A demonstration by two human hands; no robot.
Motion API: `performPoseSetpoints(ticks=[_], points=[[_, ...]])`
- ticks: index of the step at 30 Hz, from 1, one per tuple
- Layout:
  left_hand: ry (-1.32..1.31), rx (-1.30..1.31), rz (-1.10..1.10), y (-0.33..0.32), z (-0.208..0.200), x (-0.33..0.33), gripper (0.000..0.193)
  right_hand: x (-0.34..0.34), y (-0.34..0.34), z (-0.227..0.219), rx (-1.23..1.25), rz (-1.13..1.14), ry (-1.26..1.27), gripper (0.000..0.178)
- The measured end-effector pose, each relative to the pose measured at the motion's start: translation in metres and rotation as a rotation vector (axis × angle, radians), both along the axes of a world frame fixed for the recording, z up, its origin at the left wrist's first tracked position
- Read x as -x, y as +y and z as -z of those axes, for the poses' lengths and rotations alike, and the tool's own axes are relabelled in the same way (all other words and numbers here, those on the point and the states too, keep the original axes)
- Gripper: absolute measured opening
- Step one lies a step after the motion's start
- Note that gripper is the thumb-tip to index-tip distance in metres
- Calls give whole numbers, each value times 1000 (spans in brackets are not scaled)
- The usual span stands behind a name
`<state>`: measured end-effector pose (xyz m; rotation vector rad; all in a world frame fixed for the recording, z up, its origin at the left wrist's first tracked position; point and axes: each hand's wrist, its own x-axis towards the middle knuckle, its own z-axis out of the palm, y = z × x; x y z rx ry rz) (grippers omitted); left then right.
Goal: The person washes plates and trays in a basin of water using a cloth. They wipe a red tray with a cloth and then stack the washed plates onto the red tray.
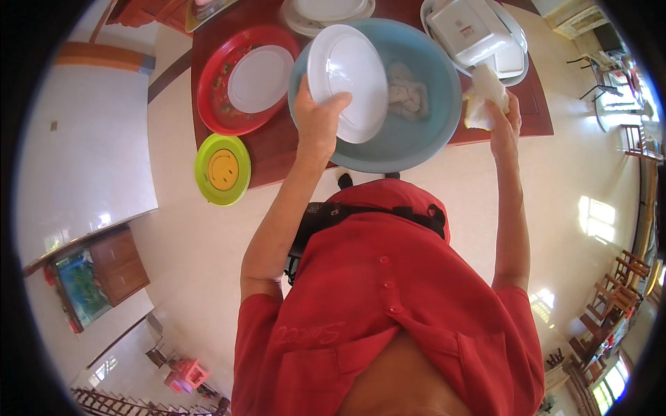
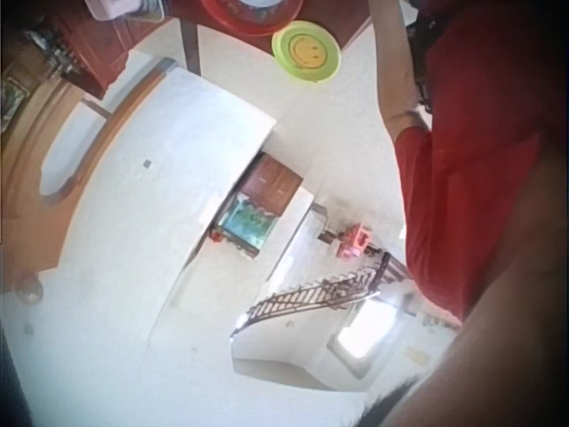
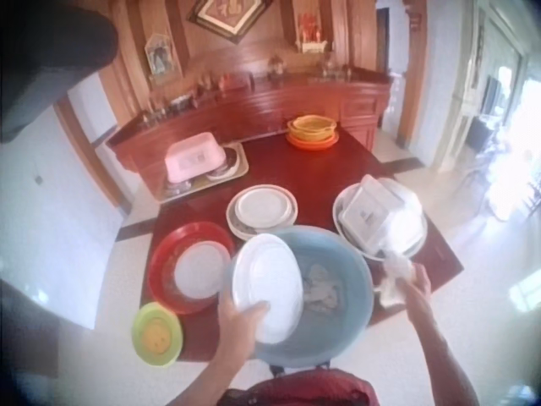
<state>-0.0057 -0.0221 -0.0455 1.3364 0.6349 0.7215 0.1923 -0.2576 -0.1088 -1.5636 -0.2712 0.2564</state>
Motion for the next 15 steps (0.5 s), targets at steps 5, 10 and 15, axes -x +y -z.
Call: performPoseSetpoints(ticks=[5,10,15], points=[[18,126,114,-4,-5,-5,47,80,67,-57,-171,-323,-279,46],[-179,320,151,-14,-9,-6,47,111,145,-55,-66,-410,-632,49],[-92,234,195,-2,-14,8,48,66,176,-47,135,-336,-988,38]])
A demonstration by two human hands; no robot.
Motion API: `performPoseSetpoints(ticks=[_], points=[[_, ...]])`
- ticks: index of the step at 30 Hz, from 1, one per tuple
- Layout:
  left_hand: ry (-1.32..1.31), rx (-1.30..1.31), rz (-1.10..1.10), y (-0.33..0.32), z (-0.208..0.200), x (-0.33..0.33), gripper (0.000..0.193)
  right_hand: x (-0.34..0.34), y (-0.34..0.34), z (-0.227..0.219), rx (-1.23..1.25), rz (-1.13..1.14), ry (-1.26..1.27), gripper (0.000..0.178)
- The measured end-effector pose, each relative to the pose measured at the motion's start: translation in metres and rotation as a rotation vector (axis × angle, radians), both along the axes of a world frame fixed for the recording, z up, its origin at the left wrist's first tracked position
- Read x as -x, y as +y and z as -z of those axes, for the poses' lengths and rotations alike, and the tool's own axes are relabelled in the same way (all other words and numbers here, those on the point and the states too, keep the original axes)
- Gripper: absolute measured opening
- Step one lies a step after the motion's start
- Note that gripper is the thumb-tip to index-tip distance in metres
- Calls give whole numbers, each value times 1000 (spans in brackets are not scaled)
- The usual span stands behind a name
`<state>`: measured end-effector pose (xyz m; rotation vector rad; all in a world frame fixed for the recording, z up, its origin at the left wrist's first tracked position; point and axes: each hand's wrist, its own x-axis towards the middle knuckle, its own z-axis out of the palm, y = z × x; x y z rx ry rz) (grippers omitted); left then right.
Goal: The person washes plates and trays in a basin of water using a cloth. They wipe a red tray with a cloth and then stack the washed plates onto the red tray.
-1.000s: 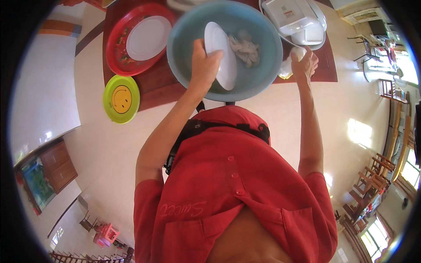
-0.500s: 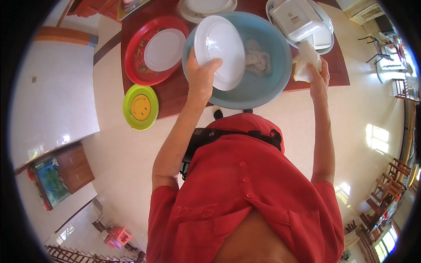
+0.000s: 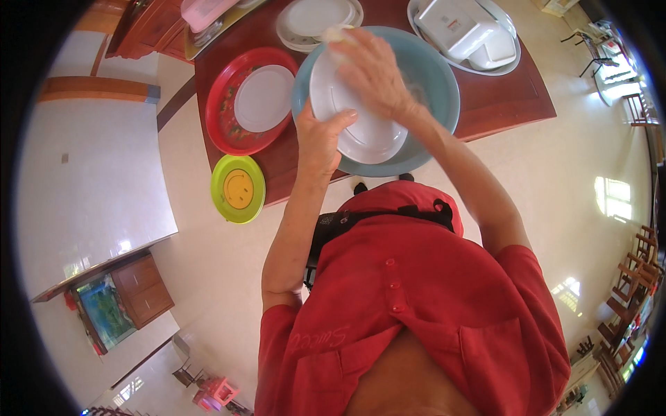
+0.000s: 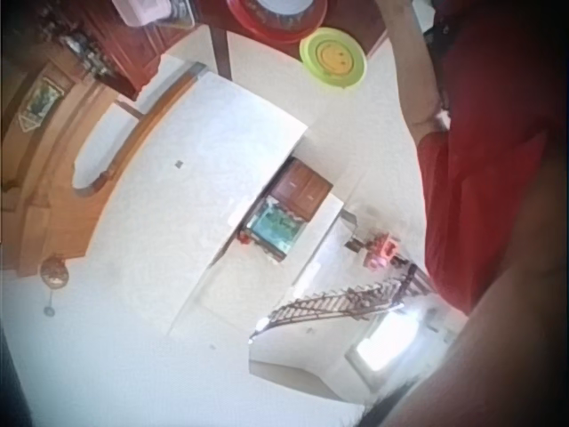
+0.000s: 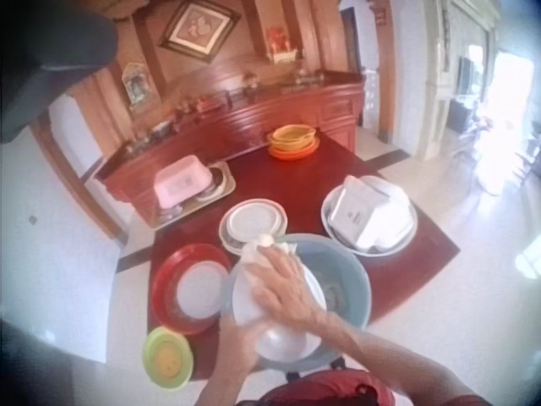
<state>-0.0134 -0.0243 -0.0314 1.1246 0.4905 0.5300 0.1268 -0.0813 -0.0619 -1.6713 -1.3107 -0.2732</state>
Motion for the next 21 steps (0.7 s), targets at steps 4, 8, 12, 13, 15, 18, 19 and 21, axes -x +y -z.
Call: performPoseSetpoints(ticks=[4,8,12,13,15,18,19,21], points=[[-10,72,-123,14,-20,12,48,-20,-4,9,-74,-28,345,33],[-157,119,-255,32,-28,14,49,6,-21,23,-139,-6,151,32],[-269,172,-235,36,-14,12,40,42,-24,25,-122,33,27,32],[-325,225,-199,37,-11,11,43,57,-23,20,-131,-40,26,34],[-236,237,-175,34,-13,9,48,78,-17,6,-138,-101,24,36],[-6,266,-198,30,-7,9,58,86,-5,-20,-202,-329,212,40],[-103,185,-135,37,12,13,56,82,3,-26,-177,-342,106,42],[-197,292,-138,30,1,14,53,68,9,-33,-60,-250,-116,41]])
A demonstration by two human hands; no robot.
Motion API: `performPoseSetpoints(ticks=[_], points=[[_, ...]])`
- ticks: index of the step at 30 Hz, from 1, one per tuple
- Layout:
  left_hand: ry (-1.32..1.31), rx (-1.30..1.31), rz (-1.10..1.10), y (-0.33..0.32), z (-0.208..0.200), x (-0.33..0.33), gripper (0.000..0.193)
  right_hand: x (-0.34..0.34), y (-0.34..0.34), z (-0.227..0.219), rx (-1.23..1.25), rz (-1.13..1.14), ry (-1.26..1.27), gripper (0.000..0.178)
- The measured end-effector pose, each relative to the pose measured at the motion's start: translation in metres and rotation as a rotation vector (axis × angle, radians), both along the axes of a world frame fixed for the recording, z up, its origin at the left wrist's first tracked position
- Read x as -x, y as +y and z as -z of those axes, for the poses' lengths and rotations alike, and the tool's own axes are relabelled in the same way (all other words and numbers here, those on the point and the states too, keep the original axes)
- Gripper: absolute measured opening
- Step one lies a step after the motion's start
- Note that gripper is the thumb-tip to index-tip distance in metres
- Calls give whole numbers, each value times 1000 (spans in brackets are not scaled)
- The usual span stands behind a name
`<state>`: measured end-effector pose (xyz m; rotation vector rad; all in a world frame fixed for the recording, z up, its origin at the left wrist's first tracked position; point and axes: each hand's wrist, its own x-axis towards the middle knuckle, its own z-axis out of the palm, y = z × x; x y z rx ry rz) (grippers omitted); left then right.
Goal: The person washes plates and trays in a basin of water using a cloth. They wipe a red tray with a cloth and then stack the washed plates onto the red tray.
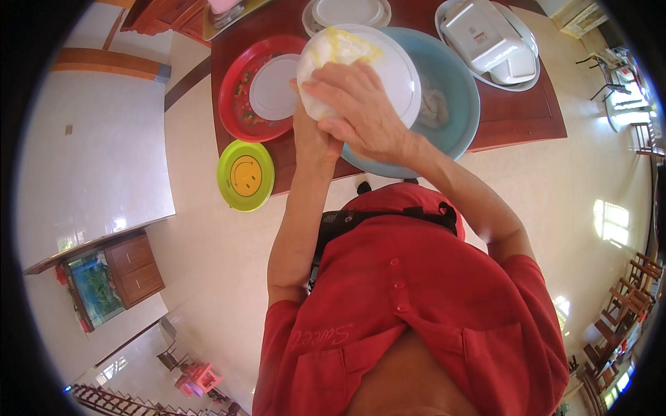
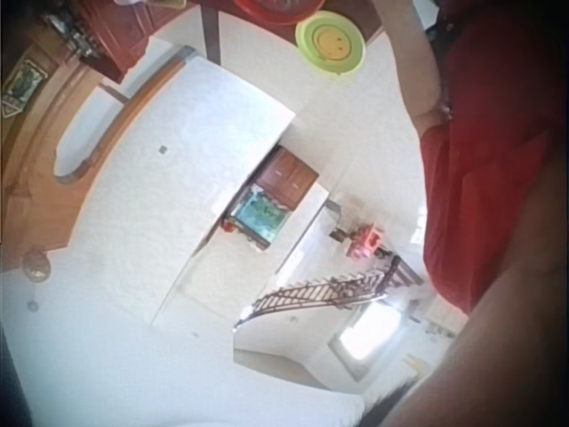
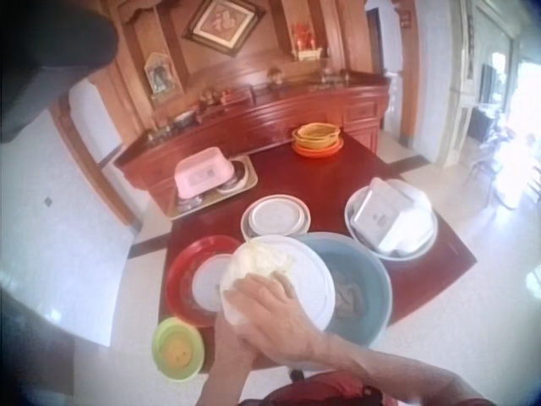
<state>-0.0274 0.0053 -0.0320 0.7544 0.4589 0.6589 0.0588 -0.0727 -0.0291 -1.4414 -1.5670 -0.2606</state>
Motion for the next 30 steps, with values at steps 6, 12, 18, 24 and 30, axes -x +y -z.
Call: performPoseSetpoints(ticks=[6,12,18,24,30], points=[[-25,-84,-47,8,-28,7,55,-39,7,18,30,379,81,34],[-64,-27,-34,23,-21,20,53,-59,-12,-1,175,221,1459,43],[264,-133,103,33,-13,26,65,-95,-32,7,217,17,1586,43],[629,-1834,176,5,-2,32,79,-109,-49,-4,305,25,1470,40],[509,-2036,268,-16,38,17,67,-111,-50,-10,367,5,1388,44]])
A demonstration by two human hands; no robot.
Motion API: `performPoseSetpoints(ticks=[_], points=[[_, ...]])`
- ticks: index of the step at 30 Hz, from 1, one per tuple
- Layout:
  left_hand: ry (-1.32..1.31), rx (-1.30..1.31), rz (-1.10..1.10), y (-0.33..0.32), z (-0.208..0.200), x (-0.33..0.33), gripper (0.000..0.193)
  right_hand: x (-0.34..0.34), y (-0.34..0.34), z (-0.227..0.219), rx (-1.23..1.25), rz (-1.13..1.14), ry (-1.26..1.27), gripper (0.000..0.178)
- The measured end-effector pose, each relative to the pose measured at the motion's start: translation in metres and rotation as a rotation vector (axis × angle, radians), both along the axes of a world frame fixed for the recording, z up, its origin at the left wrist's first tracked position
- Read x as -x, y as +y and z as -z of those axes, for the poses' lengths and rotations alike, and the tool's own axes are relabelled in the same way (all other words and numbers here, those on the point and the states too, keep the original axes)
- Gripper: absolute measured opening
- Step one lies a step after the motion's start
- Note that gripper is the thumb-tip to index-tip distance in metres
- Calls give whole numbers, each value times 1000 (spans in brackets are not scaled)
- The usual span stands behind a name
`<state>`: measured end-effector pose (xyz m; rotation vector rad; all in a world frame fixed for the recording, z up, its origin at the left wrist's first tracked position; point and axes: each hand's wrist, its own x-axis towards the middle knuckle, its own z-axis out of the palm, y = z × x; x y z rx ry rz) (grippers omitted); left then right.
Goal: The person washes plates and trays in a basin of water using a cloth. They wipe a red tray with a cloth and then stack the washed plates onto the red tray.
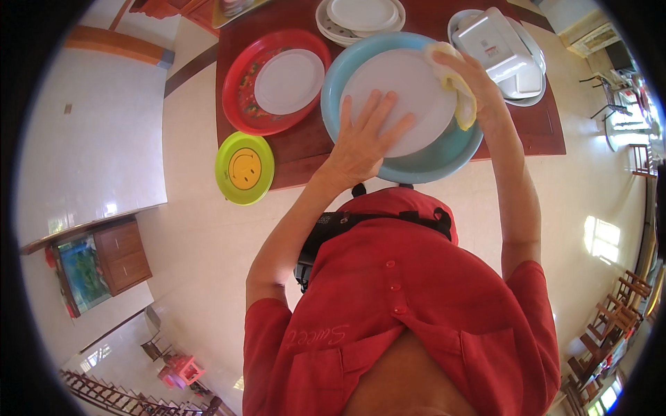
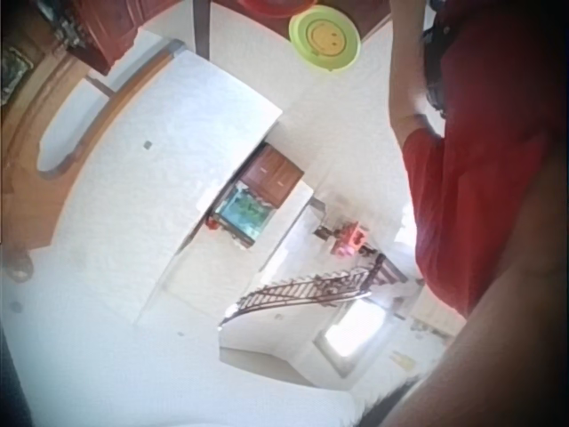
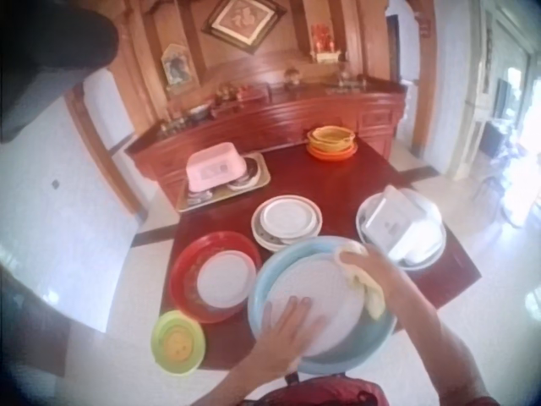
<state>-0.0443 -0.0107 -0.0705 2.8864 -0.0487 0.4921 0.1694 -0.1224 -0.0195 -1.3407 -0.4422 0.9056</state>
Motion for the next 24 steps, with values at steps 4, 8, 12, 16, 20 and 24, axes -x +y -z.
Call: performPoseSetpoints(ticks=[4,8,12,16,20,24], points=[[-142,183,-30,0,-6,-7,67,-15,-3,12,-96,-7,-546,47],[-196,1105,-104,-12,-34,-10,70,-5,6,26,17,176,-1419,48],[-131,1598,-116,-7,-38,-17,67,40,55,36,-85,615,-793,44],[-136,2010,-114,1,-46,-14,69,66,53,26,-82,443,-1458,37],[8,2089,-171,30,-36,0,69,100,49,14,-407,-23,-1325,27],[-162,2174,-159,24,-27,-3,67,95,54,10,-439,-138,-1236,30]])
